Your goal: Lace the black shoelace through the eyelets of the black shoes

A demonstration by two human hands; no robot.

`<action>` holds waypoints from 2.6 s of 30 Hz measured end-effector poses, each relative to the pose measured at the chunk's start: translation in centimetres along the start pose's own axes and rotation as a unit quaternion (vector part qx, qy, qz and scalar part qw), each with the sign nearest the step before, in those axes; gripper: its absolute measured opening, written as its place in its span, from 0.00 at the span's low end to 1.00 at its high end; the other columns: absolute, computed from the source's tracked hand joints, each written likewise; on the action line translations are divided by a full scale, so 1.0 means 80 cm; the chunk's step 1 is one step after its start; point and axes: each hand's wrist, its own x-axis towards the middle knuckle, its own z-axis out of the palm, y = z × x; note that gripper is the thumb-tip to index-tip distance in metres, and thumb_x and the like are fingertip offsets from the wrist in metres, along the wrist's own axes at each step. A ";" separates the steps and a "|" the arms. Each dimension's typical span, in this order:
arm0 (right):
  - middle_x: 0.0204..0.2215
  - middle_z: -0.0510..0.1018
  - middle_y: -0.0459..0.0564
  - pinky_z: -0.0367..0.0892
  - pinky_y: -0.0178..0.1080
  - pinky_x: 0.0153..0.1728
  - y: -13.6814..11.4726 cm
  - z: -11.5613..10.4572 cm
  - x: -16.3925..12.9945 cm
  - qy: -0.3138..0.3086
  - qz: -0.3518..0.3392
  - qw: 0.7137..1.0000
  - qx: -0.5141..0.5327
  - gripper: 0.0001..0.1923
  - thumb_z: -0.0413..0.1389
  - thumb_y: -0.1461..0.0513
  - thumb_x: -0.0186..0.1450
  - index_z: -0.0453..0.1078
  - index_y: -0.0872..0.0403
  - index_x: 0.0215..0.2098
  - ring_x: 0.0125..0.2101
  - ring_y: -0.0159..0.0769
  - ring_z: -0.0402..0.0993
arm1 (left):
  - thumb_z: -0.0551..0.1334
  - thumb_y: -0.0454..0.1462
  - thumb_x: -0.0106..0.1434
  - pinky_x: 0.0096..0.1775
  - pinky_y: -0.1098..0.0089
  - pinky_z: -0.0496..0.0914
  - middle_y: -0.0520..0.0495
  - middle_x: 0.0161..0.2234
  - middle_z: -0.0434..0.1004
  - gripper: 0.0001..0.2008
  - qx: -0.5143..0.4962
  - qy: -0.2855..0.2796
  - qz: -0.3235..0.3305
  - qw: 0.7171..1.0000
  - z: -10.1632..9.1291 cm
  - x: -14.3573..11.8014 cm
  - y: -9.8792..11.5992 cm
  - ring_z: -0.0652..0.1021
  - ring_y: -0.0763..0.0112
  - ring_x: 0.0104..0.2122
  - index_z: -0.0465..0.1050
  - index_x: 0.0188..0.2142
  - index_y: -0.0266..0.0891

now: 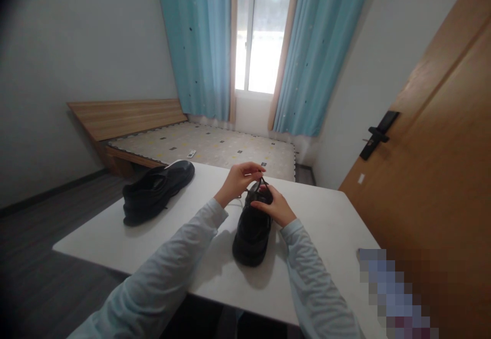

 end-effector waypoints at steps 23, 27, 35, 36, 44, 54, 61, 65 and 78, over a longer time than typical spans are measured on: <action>0.43 0.73 0.52 0.62 0.48 0.48 0.017 0.005 0.000 0.025 0.018 0.999 0.039 0.33 0.66 0.52 0.45 0.57 0.51 0.44 0.44 0.41 0.71 | 0.57 0.33 0.61 0.43 0.64 0.72 0.47 0.38 0.71 0.10 0.024 0.012 0.134 0.991 -0.077 0.107 0.170 0.73 0.75 0.39 0.67 0.42 0.29; 0.43 0.73 0.52 0.62 0.47 0.48 0.015 0.004 -0.001 0.024 0.011 0.999 0.027 0.33 0.66 0.52 0.45 0.57 0.51 0.44 0.45 0.42 0.70 | 0.51 0.34 0.63 0.43 0.60 0.68 0.47 0.39 0.67 0.16 0.068 -0.018 0.225 0.972 -0.083 0.115 0.207 0.71 0.76 0.40 0.61 0.48 0.23; 0.41 0.73 0.52 0.61 0.47 0.49 0.017 0.009 -0.001 0.028 -0.010 0.999 0.029 0.34 0.65 0.50 0.45 0.57 0.51 0.44 0.45 0.42 0.69 | 0.44 0.37 0.61 0.36 0.70 0.68 0.51 0.36 0.70 0.20 0.168 -0.007 0.340 0.925 -0.048 0.121 0.246 0.76 0.73 0.40 0.64 0.43 0.22; 0.41 0.73 0.52 0.60 0.48 0.49 0.017 0.010 -0.001 0.029 -0.010 0.999 0.025 0.34 0.65 0.50 0.45 0.57 0.51 0.44 0.45 0.43 0.69 | 0.42 0.38 0.60 0.36 0.71 0.67 0.53 0.36 0.70 0.22 0.186 -0.017 0.349 0.918 -0.042 0.122 0.252 0.76 0.73 0.40 0.65 0.43 0.23; 0.40 0.77 0.53 0.61 0.45 0.49 0.018 -0.006 -0.001 -0.019 -0.004 0.996 0.092 0.26 0.49 0.42 0.58 0.70 0.54 0.39 0.45 0.42 0.71 | 0.46 0.36 0.56 0.34 0.72 0.69 0.54 0.32 0.68 0.20 0.122 -0.002 0.354 0.927 -0.033 0.129 0.251 0.77 0.78 0.35 0.69 0.40 0.25; 0.39 0.79 0.53 0.65 0.43 0.43 0.010 -0.009 0.000 0.059 0.116 0.969 0.210 0.21 0.55 0.45 0.55 0.73 0.54 0.30 0.41 0.41 0.74 | 0.59 0.27 0.55 0.27 0.75 0.74 0.48 0.29 0.69 0.07 0.045 0.046 0.217 0.974 -0.059 0.140 0.202 0.73 0.78 0.29 0.70 0.33 0.35; 0.39 0.79 0.54 0.65 0.44 0.44 0.002 -0.010 -0.002 0.035 0.082 0.985 0.151 0.25 0.57 0.45 0.53 0.70 0.54 0.40 0.43 0.41 0.73 | 0.57 0.30 0.57 0.27 0.75 0.73 0.51 0.29 0.69 0.07 0.080 0.073 0.211 0.972 -0.074 0.143 0.188 0.71 0.78 0.29 0.69 0.35 0.38; 0.40 0.78 0.54 0.67 0.43 0.43 0.008 -0.008 0.000 0.062 0.113 0.975 0.179 0.25 0.53 0.43 0.56 0.67 0.53 0.41 0.43 0.40 0.74 | 0.57 0.32 0.56 0.27 0.74 0.72 0.51 0.31 0.73 0.06 0.183 0.091 0.170 0.964 -0.078 0.136 0.164 0.73 0.75 0.29 0.71 0.33 0.42; 0.40 0.75 0.52 0.66 0.44 0.42 0.011 -0.006 0.007 0.074 0.082 0.985 0.132 0.20 0.56 0.48 0.55 0.67 0.52 0.39 0.41 0.40 0.73 | 0.57 0.32 0.56 0.38 0.71 0.68 0.48 0.30 0.77 0.09 0.430 0.152 0.030 0.889 -0.130 0.072 0.041 0.75 0.72 0.29 0.75 0.35 0.38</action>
